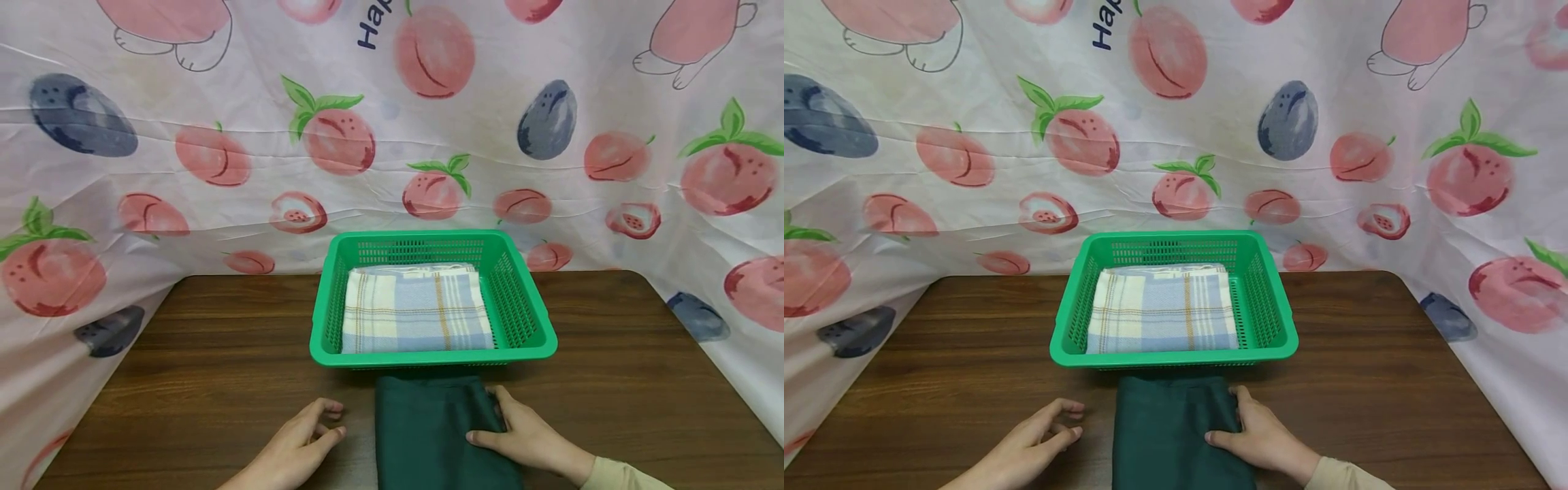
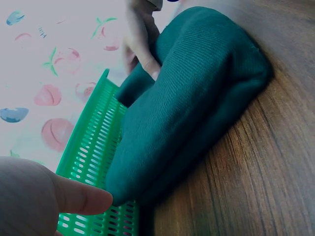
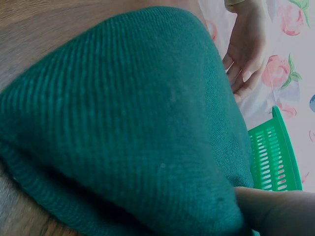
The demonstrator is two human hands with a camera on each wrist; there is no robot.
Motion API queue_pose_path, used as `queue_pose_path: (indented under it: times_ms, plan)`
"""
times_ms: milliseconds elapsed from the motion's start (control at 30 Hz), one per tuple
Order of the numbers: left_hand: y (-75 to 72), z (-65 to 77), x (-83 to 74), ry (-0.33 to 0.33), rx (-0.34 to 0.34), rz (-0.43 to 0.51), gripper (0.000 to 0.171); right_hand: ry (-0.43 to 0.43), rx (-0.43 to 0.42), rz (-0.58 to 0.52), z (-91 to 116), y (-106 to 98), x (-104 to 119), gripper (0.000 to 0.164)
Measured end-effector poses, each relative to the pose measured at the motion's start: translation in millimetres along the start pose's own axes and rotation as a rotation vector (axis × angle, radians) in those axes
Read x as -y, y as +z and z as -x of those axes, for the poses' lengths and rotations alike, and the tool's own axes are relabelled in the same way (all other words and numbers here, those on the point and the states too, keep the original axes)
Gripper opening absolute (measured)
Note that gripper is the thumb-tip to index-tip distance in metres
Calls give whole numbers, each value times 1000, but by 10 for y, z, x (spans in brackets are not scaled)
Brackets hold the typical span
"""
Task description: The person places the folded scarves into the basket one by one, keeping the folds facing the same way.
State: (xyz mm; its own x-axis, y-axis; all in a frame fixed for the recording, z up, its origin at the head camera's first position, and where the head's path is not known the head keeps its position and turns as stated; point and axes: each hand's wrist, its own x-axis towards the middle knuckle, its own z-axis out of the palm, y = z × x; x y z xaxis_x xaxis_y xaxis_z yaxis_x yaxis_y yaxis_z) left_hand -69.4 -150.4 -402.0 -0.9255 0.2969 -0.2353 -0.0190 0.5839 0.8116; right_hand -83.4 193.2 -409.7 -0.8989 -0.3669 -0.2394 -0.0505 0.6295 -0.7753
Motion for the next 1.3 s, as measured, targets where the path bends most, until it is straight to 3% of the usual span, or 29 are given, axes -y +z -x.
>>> queue_pose_path:
  times_ms: [233,400,533,667,933,1167,1300]
  plan:
    - [42,-16,32,23,33,30,38,1,15,-22,-28,32,18,74]
    - [92,-40,52,50,87,75,37,47,48,-146,3,-6,-40,78]
    - [142,-63,56,44,143,174,37,71,69,-265,50,-51,-99,80]
    - [203,-86,47,49,179,281,36,106,70,-315,85,-96,-130,77]
    - [327,-153,-41,-70,199,397,45,207,88,-326,93,-142,-133,65]
    - [392,-210,-132,-162,226,384,63,165,168,-391,55,-95,-115,53]
    - [431,-232,-138,-161,265,422,70,131,186,-346,44,-55,-98,50]
